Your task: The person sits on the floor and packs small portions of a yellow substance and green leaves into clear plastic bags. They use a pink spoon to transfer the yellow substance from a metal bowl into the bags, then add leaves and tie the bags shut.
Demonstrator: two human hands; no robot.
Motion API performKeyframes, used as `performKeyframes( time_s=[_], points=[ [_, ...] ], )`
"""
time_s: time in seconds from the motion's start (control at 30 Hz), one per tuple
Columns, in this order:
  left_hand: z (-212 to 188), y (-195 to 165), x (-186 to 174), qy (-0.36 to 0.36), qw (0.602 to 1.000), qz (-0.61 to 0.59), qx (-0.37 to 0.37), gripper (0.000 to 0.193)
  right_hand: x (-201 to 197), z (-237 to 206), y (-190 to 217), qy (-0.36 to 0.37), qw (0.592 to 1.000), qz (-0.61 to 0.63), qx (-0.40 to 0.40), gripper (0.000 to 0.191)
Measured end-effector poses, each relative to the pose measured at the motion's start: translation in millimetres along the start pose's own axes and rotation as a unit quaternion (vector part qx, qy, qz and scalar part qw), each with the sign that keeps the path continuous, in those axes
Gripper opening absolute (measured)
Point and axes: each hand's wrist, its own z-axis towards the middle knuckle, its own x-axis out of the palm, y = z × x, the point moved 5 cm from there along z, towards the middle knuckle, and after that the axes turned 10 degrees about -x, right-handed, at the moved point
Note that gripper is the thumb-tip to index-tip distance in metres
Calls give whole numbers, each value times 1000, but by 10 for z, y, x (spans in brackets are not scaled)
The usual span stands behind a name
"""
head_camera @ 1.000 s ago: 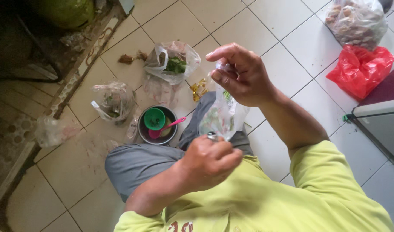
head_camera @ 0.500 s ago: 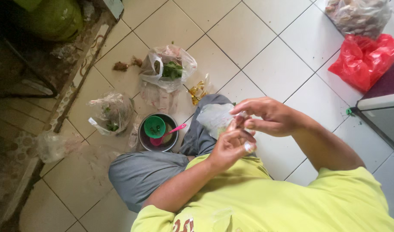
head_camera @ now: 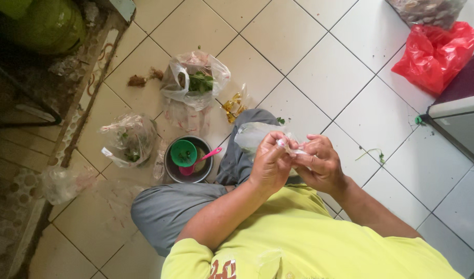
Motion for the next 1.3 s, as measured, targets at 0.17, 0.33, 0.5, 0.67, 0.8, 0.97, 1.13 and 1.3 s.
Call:
performKeyframes(
  time_s=[0.17, 0.33, 0.5, 0.67, 0.8, 0.97, 1.13, 1.3],
  points=[
    [-76, 123, -90, -69, 996, 54, -5, 33, 67, 60, 97, -41, 996, -72, 42, 28],
    [-215, 19, 170, -90, 972, 217, 20, 57, 104, 35, -65, 43, 982, -65, 174, 23],
    [-443, -191, 514, -38, 654, 752, 72, 67, 200, -6, -168, 177, 893, 325, 257, 26],
    [-514, -331, 735, -67, 506, 841, 178, 38, 69, 196, -150, 197, 947, 212, 142, 15],
    [-550, -398, 869, -45, 420, 852, 308, 26, -22, 352, -108, 162, 977, 117, 68, 18],
    [-524, -507, 758, -24, 384, 852, 355, 17, -86, 343, -130, 154, 984, 51, 68, 12],
    [-457, -689, 441, -71, 425, 838, 336, 15, -149, 154, -380, 185, 977, -23, 101, 10],
    [-466, -757, 65, -98, 468, 819, 317, 11, -158, -167, -615, 230, 960, -90, 132, 7]
  ],
)
